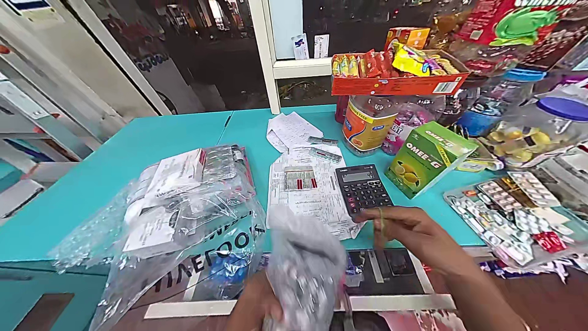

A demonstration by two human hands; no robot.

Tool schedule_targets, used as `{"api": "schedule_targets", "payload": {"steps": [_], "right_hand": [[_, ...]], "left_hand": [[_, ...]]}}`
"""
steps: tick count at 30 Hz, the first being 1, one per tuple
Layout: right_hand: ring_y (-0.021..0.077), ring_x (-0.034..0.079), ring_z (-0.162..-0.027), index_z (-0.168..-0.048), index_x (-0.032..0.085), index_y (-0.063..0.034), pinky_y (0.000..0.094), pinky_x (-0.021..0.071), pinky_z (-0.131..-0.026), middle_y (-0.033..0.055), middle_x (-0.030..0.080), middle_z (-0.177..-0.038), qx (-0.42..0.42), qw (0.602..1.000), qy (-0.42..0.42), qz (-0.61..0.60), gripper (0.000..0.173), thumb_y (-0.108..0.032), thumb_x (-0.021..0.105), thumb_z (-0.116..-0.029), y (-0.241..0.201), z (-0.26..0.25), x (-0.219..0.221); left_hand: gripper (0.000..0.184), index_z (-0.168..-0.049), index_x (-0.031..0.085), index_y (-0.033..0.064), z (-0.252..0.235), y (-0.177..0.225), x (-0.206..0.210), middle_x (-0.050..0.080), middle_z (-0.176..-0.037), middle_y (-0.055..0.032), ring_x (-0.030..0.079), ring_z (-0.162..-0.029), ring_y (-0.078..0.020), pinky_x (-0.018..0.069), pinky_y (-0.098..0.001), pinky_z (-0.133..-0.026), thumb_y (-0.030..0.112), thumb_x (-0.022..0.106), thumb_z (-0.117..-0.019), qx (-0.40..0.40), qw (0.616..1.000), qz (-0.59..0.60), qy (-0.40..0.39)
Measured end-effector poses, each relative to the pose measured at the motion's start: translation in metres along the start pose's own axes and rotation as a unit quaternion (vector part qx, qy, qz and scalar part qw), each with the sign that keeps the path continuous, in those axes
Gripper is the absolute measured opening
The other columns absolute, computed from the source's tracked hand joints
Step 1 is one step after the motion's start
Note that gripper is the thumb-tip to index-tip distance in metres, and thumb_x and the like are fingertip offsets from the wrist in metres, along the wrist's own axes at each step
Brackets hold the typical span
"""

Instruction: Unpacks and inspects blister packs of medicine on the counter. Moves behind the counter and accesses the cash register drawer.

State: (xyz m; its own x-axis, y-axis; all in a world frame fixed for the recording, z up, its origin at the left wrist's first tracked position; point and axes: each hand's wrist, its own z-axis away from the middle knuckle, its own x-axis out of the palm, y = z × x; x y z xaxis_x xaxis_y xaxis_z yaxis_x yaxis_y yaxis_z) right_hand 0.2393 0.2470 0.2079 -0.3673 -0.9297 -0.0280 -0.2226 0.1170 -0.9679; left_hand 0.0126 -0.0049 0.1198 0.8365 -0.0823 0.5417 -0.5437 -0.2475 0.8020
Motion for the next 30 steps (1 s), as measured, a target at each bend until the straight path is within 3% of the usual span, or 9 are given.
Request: {"api": "schedule_targets", "payload": {"steps": [2,4,8,13,16,21,24,27,30], "right_hand": [[0.0084,0.073,-0.087,-0.131,0.069,-0.0098,0.0253,0.0628,-0.073,0.0012,0.072,-0.127,0.022,0.996,0.075,0.044,0.035,-0.013,0.068,-0.0965,0.025,0.001,0.024],[0.0087,0.072,-0.096,-0.131,0.066,-0.0076,0.0252,0.0630,-0.074,0.0027,0.070,-0.127,0.034,0.989,0.076,0.124,0.053,-0.028,0.082,-0.0849,0.040,0.003,0.048],[-0.0001,0.068,-0.087,-0.120,0.051,-0.0039,0.0203,0.0578,-0.075,-0.0030,0.070,-0.104,0.068,0.990,0.016,0.120,0.049,-0.009,0.078,-0.0791,0.056,0.001,0.079],[0.0116,0.072,-0.091,-0.108,0.071,-0.0090,0.0288,0.0613,-0.079,0.0000,0.075,-0.103,0.088,0.990,0.108,0.017,0.018,-0.011,0.069,-0.0911,0.059,0.001,0.037],[0.0095,0.071,-0.093,-0.109,0.074,-0.0122,0.0255,0.0605,-0.082,-0.0023,0.075,-0.107,0.030,0.979,0.175,0.103,0.018,-0.022,0.067,-0.0955,0.047,0.000,0.038],[0.0065,0.063,-0.107,-0.111,0.075,-0.0124,0.0193,0.0498,-0.096,0.0005,0.072,-0.108,-0.185,0.915,0.129,0.336,0.018,-0.021,0.064,-0.1008,0.038,-0.020,0.063],[0.0078,0.062,-0.100,-0.100,0.073,-0.0096,0.0169,0.0476,-0.092,0.0020,0.070,-0.097,-0.219,0.890,0.105,0.386,0.012,-0.017,0.064,-0.0981,0.039,-0.029,0.061],[0.0069,0.056,-0.106,-0.088,0.061,-0.0110,0.0165,0.0429,-0.093,0.0037,0.062,-0.102,-0.190,0.924,0.029,0.330,0.011,-0.022,0.058,-0.0913,0.039,-0.028,0.060],[0.0027,0.059,-0.111,-0.114,0.067,-0.0091,0.0139,0.0493,-0.095,0.0058,0.062,-0.115,-0.182,0.931,0.032,0.314,0.022,-0.022,0.066,-0.0965,0.037,-0.030,0.058]], "left_hand": [[0.058,-0.142,0.059,0.0160,-0.012,-0.028,-0.006,0.068,-0.130,-0.0043,0.063,-0.123,-0.0168,0.0468,-0.0421,-0.111,0.053,0.059,-0.0973,0.058,0.989,0.137,-0.020],[0.089,-0.148,0.052,0.0128,-0.045,-0.033,0.005,0.068,-0.130,-0.0090,0.062,-0.124,-0.0247,0.0387,-0.0513,-0.116,0.075,0.059,-0.0844,0.074,0.979,0.188,-0.021],[0.098,-0.119,0.057,0.0007,-0.081,-0.015,0.053,0.072,-0.090,-0.0100,0.071,-0.075,-0.0212,0.0612,-0.0355,-0.071,0.085,0.061,-0.0688,0.048,0.952,0.200,0.228],[0.095,-0.140,0.059,0.0091,-0.082,-0.030,0.014,0.071,-0.118,-0.0130,0.071,-0.106,-0.0259,0.0574,-0.0408,-0.093,0.070,0.077,-0.0695,0.059,0.944,0.323,-0.035],[0.089,-0.139,0.058,0.0061,-0.075,-0.022,0.011,0.069,-0.124,-0.0161,0.068,-0.114,-0.0284,0.0549,-0.0429,-0.099,0.062,0.081,-0.0726,0.024,0.959,0.279,0.053],[0.050,-0.101,0.070,0.0163,-0.075,-0.002,0.044,0.076,-0.088,-0.0028,0.075,-0.082,-0.0118,0.0637,-0.0298,-0.073,0.051,0.087,-0.0696,-0.034,0.940,0.194,0.279],[0.052,-0.106,0.066,0.0142,-0.069,0.002,0.042,0.076,-0.088,-0.0020,0.075,-0.081,-0.0115,0.0637,-0.0299,-0.073,0.047,0.087,-0.0712,-0.068,0.941,0.150,0.296],[0.051,-0.108,0.064,0.0141,-0.065,0.003,0.043,0.075,-0.087,-0.0013,0.074,-0.079,-0.0113,0.0634,-0.0305,-0.072,0.044,0.083,-0.0714,-0.095,0.934,0.130,0.318],[0.045,-0.113,0.058,0.0118,-0.067,0.005,0.040,0.075,-0.088,-0.0031,0.075,-0.080,-0.0125,0.0640,-0.0315,-0.072,0.036,0.076,-0.0790,-0.087,0.934,0.128,0.322]]}}
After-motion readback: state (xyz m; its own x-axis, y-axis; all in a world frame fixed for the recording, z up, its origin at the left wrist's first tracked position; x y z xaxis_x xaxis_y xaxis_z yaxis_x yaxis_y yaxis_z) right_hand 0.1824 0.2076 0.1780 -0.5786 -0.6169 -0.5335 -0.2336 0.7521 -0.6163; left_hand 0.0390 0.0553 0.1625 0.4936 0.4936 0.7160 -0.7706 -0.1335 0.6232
